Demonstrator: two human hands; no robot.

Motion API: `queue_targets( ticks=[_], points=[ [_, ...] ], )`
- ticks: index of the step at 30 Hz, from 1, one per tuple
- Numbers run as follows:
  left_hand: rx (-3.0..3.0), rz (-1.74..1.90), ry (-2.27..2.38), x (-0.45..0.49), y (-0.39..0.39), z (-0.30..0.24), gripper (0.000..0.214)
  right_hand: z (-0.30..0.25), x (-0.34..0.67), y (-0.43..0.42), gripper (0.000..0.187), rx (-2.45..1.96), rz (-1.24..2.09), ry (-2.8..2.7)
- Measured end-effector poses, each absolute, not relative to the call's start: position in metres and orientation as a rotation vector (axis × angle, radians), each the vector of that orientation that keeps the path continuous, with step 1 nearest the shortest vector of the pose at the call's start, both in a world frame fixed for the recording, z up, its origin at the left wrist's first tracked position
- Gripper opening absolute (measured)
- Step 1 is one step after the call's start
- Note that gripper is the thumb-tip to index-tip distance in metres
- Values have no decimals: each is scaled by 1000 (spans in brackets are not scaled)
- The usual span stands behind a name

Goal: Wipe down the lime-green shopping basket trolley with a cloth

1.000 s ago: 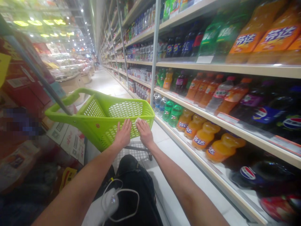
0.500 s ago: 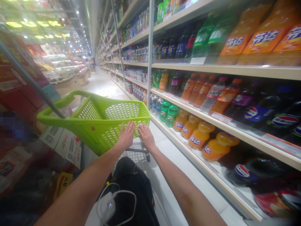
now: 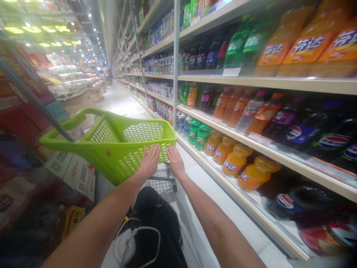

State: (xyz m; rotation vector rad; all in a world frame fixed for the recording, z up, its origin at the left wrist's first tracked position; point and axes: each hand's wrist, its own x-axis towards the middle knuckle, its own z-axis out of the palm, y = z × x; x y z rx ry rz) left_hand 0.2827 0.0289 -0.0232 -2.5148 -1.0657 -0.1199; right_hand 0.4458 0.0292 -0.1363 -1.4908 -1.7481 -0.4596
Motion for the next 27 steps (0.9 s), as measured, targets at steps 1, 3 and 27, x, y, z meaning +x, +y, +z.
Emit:
queue_targets(
  ticks=[1,3,27],
  points=[
    [-2511,-122,-1065,280,29,-25,63,-140,444,26,46,-1499,-453,-1770],
    [-2502,-120,-1075,276,30,-25,63,-140,441,22,48,-1497,-456,-1780],
    [-2438,-112,-1197,228,34,-21,69,-95,391,32,49,-1324,-509,-1801]
  ],
)
